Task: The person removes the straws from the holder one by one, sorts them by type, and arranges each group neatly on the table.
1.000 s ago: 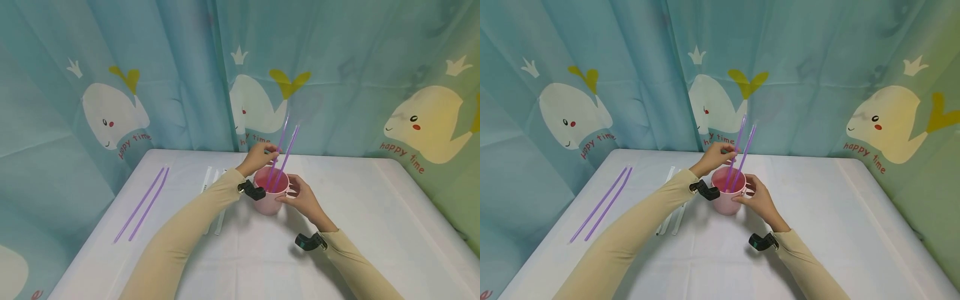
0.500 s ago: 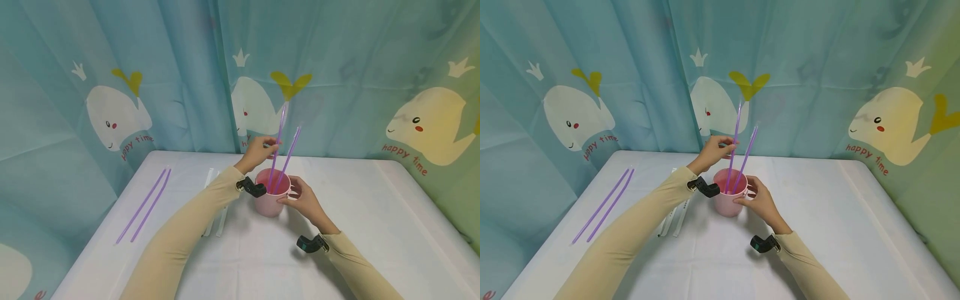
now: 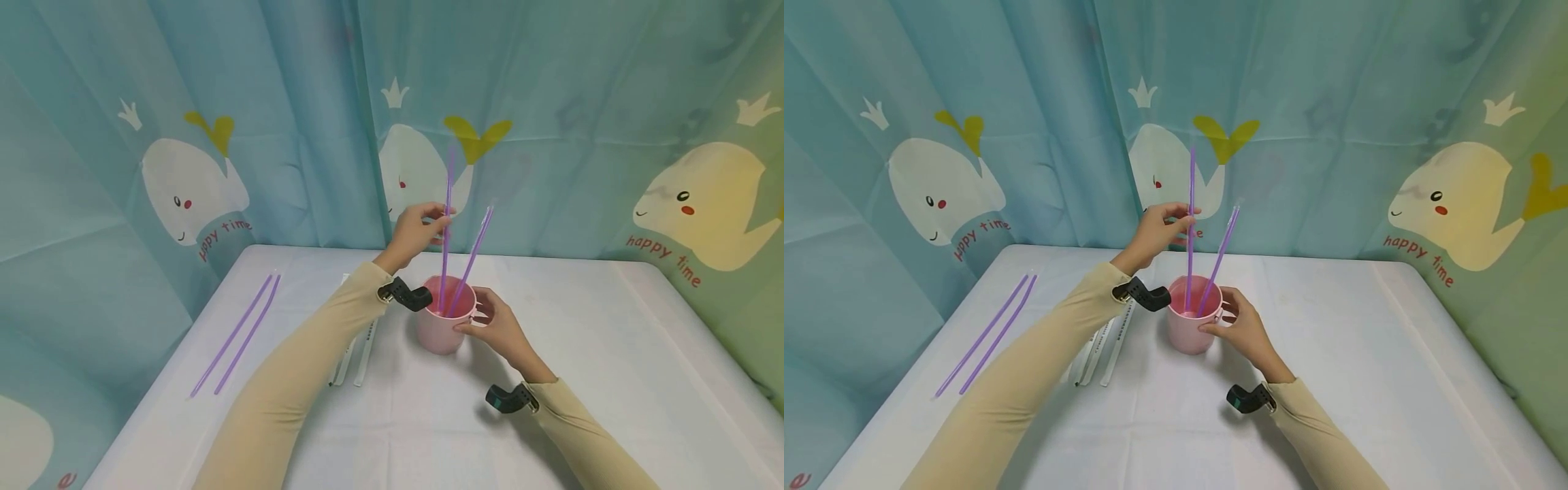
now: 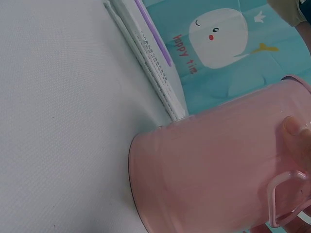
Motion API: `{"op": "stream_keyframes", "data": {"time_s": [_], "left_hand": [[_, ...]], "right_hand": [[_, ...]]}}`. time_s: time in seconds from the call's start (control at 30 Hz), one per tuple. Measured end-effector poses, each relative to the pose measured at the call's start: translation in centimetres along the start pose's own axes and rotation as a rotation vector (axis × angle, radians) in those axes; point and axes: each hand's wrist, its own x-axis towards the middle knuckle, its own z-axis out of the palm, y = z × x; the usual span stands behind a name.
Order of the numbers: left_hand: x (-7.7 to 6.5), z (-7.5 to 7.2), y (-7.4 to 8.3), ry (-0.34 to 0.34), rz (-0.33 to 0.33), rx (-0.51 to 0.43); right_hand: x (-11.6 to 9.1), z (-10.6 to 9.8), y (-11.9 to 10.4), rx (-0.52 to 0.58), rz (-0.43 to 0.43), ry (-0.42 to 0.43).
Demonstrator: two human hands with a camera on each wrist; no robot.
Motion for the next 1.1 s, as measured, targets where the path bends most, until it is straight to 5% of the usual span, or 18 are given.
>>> {"op": "stream_keyframes", "data": {"time_s": [0.53, 1.1], "left_hand": [[-0.7, -2.8, 0.4, 0.075, 0.021, -0.118], [-2.6, -5.8, -0.1, 0.136, -0.082, -0.116]], "right_hand": [[0.0, 0.1, 0.0, 0.008, 0.019, 0.003], [0.0, 0.1, -0.3, 0.035, 0.019, -0.002]]}}
